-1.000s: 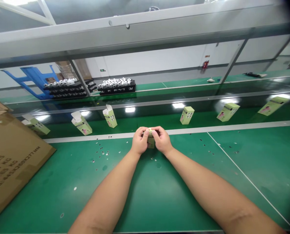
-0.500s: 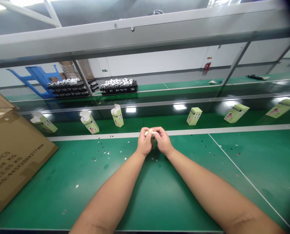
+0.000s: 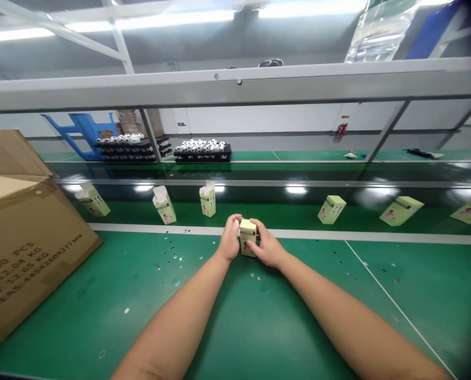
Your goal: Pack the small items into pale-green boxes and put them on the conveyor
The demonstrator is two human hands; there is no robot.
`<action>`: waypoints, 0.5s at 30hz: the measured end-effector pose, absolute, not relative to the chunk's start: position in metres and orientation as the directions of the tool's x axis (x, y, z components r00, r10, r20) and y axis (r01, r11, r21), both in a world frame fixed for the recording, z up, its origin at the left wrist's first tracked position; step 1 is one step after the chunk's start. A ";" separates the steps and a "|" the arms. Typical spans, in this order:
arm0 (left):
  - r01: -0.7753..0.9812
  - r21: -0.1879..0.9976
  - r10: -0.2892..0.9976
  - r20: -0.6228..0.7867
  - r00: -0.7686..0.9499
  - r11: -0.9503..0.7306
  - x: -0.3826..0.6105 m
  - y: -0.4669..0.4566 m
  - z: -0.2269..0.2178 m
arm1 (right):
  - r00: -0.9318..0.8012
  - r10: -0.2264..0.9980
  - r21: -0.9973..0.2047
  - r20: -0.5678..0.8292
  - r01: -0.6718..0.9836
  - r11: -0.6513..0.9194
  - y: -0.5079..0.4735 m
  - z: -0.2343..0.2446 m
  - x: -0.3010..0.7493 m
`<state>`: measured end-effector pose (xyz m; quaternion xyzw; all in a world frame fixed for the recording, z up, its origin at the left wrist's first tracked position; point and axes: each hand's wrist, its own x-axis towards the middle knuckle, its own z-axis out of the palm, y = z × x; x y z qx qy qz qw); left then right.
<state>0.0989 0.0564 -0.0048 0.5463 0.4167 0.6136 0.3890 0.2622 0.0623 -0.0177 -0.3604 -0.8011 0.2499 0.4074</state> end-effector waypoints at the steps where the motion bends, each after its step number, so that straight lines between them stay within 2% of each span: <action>1: 0.050 0.932 0.913 0.362 -0.187 -0.360 0.086 0.067 -0.004 | -0.392 0.799 -0.699 0.457 0.397 0.595 0.073 -0.014 0.267; 4: 0.269 0.932 0.775 0.353 -0.524 -0.243 0.046 0.107 0.006 | -0.153 0.850 -0.690 0.504 0.520 0.503 0.114 -0.005 0.288; 6: 0.320 0.940 0.725 0.301 -0.620 -0.117 0.024 0.136 0.015 | 0.029 0.851 -0.677 0.525 0.620 0.396 0.142 -0.009 0.305; 9: 0.303 0.952 0.808 0.212 -0.549 -0.043 0.009 0.171 0.027 | 0.082 0.879 -0.650 0.469 0.706 0.281 0.169 -0.026 0.326; 11: 0.295 0.953 0.886 0.197 -0.420 -0.072 0.010 0.182 0.030 | 0.034 0.882 -0.622 0.470 0.722 0.304 0.176 -0.037 0.333; 13: 0.296 0.949 0.926 0.206 -0.317 -0.109 0.020 0.183 0.029 | 0.041 0.835 -0.591 0.549 0.726 0.353 0.175 -0.040 0.333; 15: 0.261 0.954 0.925 0.227 -0.305 -0.149 0.041 0.174 0.024 | 0.102 0.745 -0.565 0.659 0.721 0.401 0.167 -0.034 0.328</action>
